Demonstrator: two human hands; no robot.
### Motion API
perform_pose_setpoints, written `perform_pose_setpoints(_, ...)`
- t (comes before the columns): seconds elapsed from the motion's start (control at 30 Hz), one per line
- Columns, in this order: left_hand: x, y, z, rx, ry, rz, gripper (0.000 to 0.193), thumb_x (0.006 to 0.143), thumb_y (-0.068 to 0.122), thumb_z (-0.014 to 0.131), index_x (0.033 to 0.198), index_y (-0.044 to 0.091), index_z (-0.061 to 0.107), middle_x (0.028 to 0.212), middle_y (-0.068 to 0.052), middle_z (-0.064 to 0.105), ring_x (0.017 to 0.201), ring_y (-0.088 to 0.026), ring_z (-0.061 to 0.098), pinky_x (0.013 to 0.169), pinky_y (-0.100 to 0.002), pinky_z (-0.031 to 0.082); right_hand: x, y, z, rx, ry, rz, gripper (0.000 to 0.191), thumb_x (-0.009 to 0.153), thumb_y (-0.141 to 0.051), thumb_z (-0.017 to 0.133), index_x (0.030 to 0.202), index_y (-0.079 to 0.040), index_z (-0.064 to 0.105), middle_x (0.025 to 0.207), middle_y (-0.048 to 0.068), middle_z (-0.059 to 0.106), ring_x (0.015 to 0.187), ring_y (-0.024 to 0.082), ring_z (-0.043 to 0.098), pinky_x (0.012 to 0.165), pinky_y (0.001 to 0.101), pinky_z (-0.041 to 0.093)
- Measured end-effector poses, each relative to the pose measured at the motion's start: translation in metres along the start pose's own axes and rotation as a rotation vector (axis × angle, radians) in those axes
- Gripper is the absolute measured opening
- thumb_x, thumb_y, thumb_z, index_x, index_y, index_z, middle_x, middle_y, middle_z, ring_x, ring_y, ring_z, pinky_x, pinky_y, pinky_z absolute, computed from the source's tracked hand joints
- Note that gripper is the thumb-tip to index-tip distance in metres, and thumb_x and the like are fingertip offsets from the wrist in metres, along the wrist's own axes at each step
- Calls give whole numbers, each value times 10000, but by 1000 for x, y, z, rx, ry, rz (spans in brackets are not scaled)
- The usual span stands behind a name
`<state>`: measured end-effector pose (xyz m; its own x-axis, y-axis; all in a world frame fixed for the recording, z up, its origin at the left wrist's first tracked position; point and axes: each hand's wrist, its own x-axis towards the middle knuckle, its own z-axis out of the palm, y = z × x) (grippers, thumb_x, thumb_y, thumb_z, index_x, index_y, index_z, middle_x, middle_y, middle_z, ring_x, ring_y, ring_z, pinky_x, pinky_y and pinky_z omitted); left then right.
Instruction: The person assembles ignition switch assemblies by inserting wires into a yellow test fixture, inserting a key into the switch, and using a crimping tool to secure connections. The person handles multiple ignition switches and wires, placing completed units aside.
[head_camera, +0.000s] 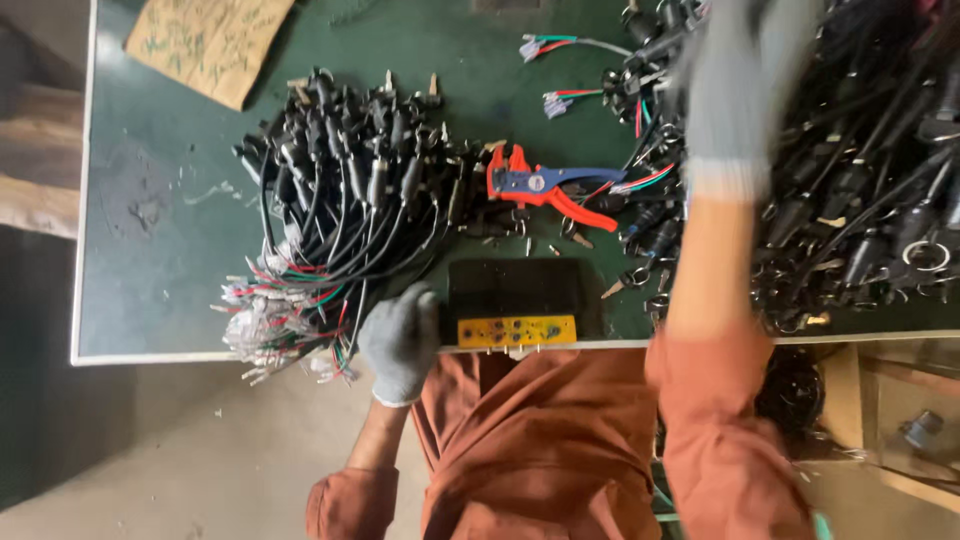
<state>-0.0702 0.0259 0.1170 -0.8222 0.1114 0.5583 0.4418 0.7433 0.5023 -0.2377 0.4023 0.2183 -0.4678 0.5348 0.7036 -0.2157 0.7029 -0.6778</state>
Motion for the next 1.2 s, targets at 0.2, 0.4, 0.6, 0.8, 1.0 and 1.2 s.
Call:
perform_pose_setpoints(0.2, -8, 74, -49, -615, -182, -384, 516, 1113, 250, 511, 1552, -17, 461, 949, -161, 669, 781, -246, 556, 716, -350, 492, -239, -108, -140, 503, -1119, -283, 380, 810, -262, 664, 1061, 9, 754, 801, 212, 707, 636, 387, 638, 575, 522, 502)
perform_pose_setpoints(0.4, -45, 113, -24, -583, -373, 86, 205, 965, 37, 627, 1132, -77, 653, 1114, -266, 686, 1024, -418, 644, 866, -438, 542, -327, -49, -147, -37, -1192, -428, 434, 746, -170, 694, 1135, 12, 754, 779, 177, 708, 568, 350, 614, 538, 501, 487)
perform_pose_setpoints(0.6, -81, 78, 24, -826, -556, -563, 204, 966, 81, 682, 1155, 30, 738, 1037, -124, 763, 927, -199, 706, 839, -300, 559, -318, -25, -184, 111, -1192, 554, 186, 942, -119, 673, 1100, -40, 732, 859, 39, 693, 761, 151, 616, 677, 326, 516)
perform_pose_setpoints(0.8, -85, 59, 20, -940, -628, -537, 214, 991, 190, 735, 1131, 31, 760, 1034, -95, 758, 944, -157, 687, 849, -305, 558, -293, -73, -176, 360, -990, 810, 235, 980, -118, 667, 1183, -6, 706, 949, 30, 653, 824, 60, 568, 706, 223, 480)
perform_pose_setpoints(1.0, -84, 65, 18, -946, -689, -632, 264, 948, 259, 749, 1079, 30, 753, 955, -63, 766, 877, -115, 654, 793, -292, 552, -282, -98, -169, 178, -927, 488, 182, 883, -96, 739, 1017, 28, 741, 962, 76, 735, 777, 113, 686, 653, 244, 534)
perform_pose_setpoints(1.2, -70, 68, 6, -422, -476, 92, 344, 836, 67, 748, 1170, 129, 695, 988, -41, 726, 919, -235, 649, 847, -373, 539, -308, -73, -171, 745, -711, 1766, 220, 981, -168, 590, 834, -24, 669, 599, -7, 575, 421, 74, 499, 367, 223, 371)
